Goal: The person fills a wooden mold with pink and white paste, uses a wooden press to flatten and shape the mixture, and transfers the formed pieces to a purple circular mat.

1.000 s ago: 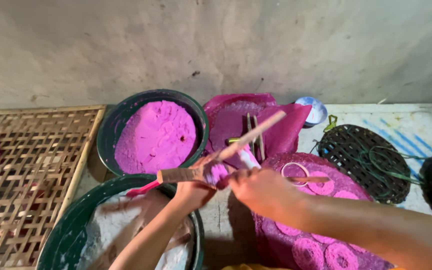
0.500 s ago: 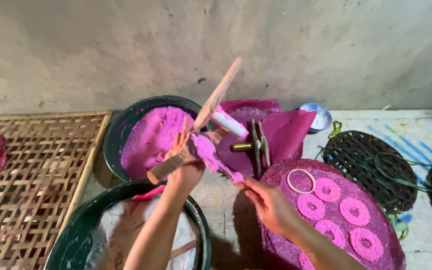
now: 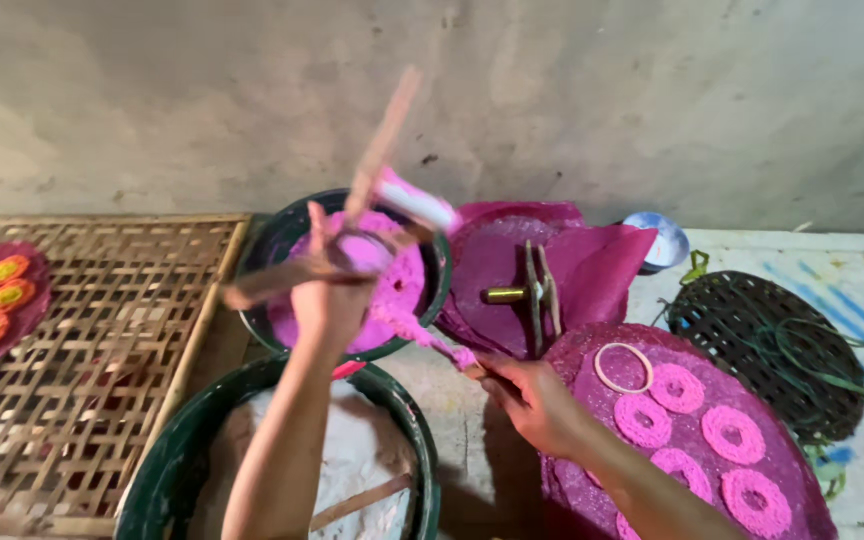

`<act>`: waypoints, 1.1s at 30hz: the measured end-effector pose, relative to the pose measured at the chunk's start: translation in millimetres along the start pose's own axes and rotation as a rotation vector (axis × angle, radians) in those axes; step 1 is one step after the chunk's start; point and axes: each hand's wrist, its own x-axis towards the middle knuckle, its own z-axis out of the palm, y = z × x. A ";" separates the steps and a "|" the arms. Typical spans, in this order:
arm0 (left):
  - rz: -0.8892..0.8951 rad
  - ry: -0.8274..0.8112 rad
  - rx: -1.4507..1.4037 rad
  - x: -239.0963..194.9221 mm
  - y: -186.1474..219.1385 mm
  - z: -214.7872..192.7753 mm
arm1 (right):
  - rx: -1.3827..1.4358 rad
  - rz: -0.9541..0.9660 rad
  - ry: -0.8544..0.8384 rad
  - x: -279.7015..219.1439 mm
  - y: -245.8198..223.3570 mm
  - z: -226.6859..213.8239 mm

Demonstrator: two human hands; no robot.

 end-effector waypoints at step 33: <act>0.697 -0.957 -0.549 -127.6 220.9 46.2 | 1.189 -0.168 0.362 -149.3 -22.6 -146.9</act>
